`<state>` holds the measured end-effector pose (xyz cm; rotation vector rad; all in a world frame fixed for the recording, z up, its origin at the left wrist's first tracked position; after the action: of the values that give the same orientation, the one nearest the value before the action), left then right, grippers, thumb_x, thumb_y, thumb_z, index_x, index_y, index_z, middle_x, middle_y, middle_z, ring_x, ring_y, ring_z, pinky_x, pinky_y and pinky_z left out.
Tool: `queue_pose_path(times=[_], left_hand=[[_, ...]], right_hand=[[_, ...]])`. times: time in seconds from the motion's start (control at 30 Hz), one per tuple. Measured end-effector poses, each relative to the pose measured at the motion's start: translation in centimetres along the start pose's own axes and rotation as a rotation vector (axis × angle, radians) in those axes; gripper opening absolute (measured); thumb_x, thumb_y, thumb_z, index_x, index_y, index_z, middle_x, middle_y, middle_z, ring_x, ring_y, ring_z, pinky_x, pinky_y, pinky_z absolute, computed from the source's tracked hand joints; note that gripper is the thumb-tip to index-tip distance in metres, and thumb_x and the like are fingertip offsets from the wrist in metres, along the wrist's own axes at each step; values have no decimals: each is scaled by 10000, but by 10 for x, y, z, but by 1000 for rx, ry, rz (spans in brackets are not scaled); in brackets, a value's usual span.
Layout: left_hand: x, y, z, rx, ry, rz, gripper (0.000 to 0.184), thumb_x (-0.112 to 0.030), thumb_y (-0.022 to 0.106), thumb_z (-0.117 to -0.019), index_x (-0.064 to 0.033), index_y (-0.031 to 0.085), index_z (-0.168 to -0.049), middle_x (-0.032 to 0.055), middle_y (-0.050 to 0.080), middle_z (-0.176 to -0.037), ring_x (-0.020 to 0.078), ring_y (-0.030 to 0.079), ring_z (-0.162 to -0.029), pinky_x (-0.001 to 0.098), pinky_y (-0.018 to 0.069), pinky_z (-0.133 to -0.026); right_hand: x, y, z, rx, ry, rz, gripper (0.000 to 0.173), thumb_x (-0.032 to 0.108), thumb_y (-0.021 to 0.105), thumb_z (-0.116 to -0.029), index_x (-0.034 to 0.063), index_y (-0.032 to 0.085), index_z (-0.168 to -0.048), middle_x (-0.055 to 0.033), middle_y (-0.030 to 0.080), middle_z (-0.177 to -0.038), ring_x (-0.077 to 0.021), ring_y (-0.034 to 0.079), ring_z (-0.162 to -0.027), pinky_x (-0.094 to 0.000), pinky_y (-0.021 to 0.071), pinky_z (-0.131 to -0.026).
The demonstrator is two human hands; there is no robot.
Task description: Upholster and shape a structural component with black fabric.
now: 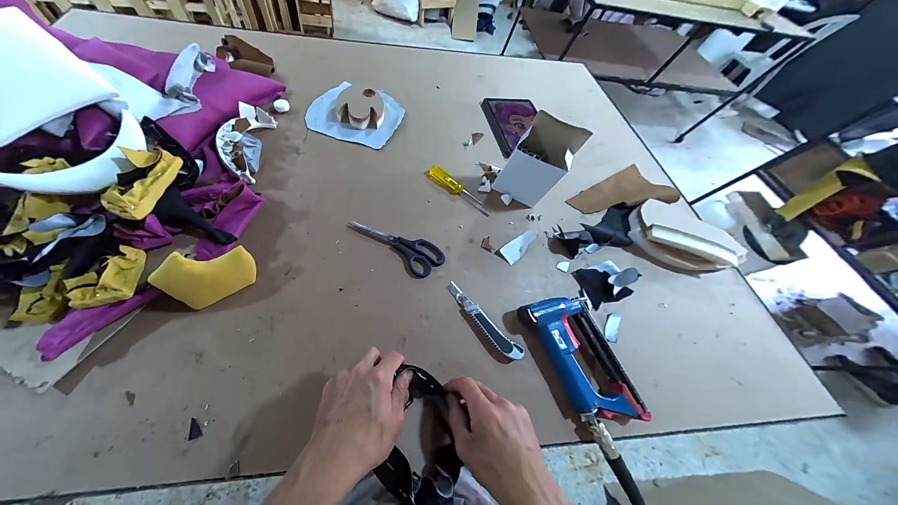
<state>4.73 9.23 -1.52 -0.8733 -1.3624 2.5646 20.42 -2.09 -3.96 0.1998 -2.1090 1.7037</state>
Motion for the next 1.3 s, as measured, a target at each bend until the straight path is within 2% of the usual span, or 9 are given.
queue_pose_path(times=[0.13,0.3,0.5,0.67,0.77,0.97,1.07,1.2,1.3], left_hand=[[-7,0,7,-18,12,-11,411,-445,418,-1067,-222,679,-1294,80,684,-1136,273,698,-956,477,567,-789],[-22,-5,7,59,-29,-34,422,-457,402,-1073,-214,652,-1311,78,662,-1174,272,685,-995,478,558,-813],[-31,-6,10,-32,46,-62,399,-454,450,-1062,-223,665,-1305,86,674,-1121,274,695,-933,472,563,-763],[-21,-6,0,-334,335,155,325,-405,535,-1027,-232,733,-1217,12,707,-971,155,696,-829,378,588,-728],[-13,-14,-2,-371,340,224,334,-428,527,-1027,-245,738,-1209,-37,723,-1015,86,696,-881,324,591,-772],[-7,-24,-13,-408,408,269,350,-488,521,-1019,-277,740,-1192,-94,713,-1003,23,680,-868,278,588,-743],[-1,-39,-18,-527,634,285,340,-455,523,-1034,-251,726,-1214,-71,691,-1008,31,671,-895,276,595,-746],[30,-49,-8,-715,807,113,288,-386,480,-1067,-242,689,-1204,-38,698,-1152,123,625,-1180,386,508,-1037],[68,0,-2,-613,715,-70,329,-390,499,-944,-208,686,-1144,7,681,-1238,191,602,-1250,507,408,-1138]], right_hand=[[-12,-18,3,-64,17,-44,158,201,601,-905,135,738,-947,20,700,-752,-108,662,-582,-324,546,-476],[3,-30,15,105,-16,-57,445,542,725,-842,120,713,-982,-40,696,-879,-182,691,-738,-388,566,-560],[-16,-19,6,-9,-90,62,161,229,585,-907,107,683,-871,-36,669,-766,-184,676,-623,-365,539,-477],[-40,-37,-6,64,184,-503,298,359,537,-1014,92,663,-1052,15,678,-885,-77,657,-752,-284,571,-646],[-38,-40,3,241,336,-832,569,510,654,-940,33,621,-1249,-24,708,-1104,-110,703,-872,-318,615,-731],[-24,-34,1,348,470,-1248,219,183,778,-845,69,688,-1008,-4,710,-858,-99,686,-777,-297,592,-711],[-17,-39,-19,219,258,-1003,193,120,740,-856,72,684,-1035,11,723,-888,-72,699,-787,-274,606,-704],[-8,-2,-60,-331,-257,-381,144,118,660,-919,84,656,-1058,-69,715,-1084,-140,697,-1027,-305,611,-866],[-15,57,-65,-254,-505,-263,155,100,648,-915,112,680,-1066,-121,708,-1208,-265,671,-1183,-416,595,-966]])
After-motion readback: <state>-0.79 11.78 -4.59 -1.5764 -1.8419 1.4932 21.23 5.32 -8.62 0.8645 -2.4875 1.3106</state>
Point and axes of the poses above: each hand's wrist, its own z-axis away from the middle knuckle, its own y-axis out of the palm, x = y × z, the point moved 3 cm from there along -z, towards the middle knuckle
